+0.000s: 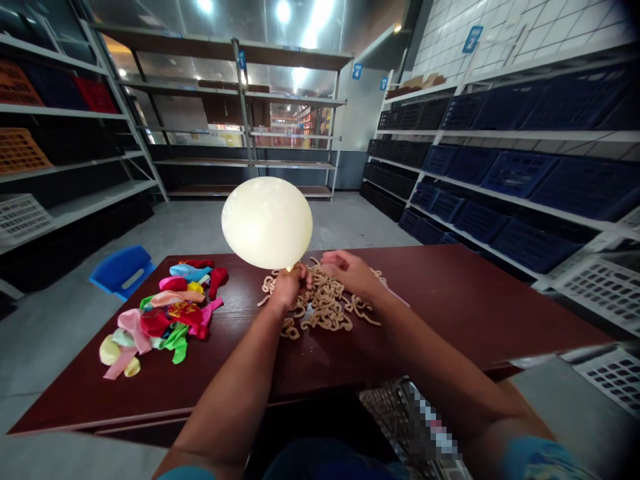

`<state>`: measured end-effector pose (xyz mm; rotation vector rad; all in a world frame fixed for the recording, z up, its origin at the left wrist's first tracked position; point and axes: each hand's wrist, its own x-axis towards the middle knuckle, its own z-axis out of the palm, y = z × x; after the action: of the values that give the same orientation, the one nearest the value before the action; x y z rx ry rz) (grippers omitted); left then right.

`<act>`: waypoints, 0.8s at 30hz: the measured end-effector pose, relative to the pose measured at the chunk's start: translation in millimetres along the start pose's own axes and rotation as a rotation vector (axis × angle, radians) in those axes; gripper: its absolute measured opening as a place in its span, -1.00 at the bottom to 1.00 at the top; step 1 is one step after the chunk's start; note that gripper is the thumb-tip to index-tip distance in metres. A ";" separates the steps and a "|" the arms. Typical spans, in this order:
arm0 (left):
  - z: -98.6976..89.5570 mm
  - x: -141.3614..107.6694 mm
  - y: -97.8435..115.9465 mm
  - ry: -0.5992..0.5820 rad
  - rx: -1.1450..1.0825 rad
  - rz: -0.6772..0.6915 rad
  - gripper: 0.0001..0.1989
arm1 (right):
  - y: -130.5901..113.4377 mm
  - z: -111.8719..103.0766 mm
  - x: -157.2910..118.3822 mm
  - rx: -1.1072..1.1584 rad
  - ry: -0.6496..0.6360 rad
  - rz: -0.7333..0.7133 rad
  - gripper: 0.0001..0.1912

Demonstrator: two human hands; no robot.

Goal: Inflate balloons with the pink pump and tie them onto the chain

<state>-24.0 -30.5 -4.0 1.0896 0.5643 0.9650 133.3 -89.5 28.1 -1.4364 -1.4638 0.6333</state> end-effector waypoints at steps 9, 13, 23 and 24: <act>-2.3 -4.5 -10.5 -0.326 0.171 -0.268 -0.78 | 6.8 57.8 7.2 0.658 -0.415 0.317 -0.70; -2.8 -5.9 0.7 -0.398 0.185 -0.276 -0.86 | 24.7 63.6 11.4 0.766 -0.311 0.316 -0.68; -1.8 -7.8 12.2 -0.380 0.259 -0.029 -0.66 | 18.6 62.7 16.0 1.079 0.057 0.141 -0.68; -0.6 -7.8 11.1 -0.355 0.255 -0.010 -0.65 | 18.6 62.9 16.1 1.077 0.055 0.140 -0.69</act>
<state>-32.3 -35.5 5.4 1.4481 0.4057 0.6798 89.0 -55.3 -9.6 -0.6780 -0.7288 1.2115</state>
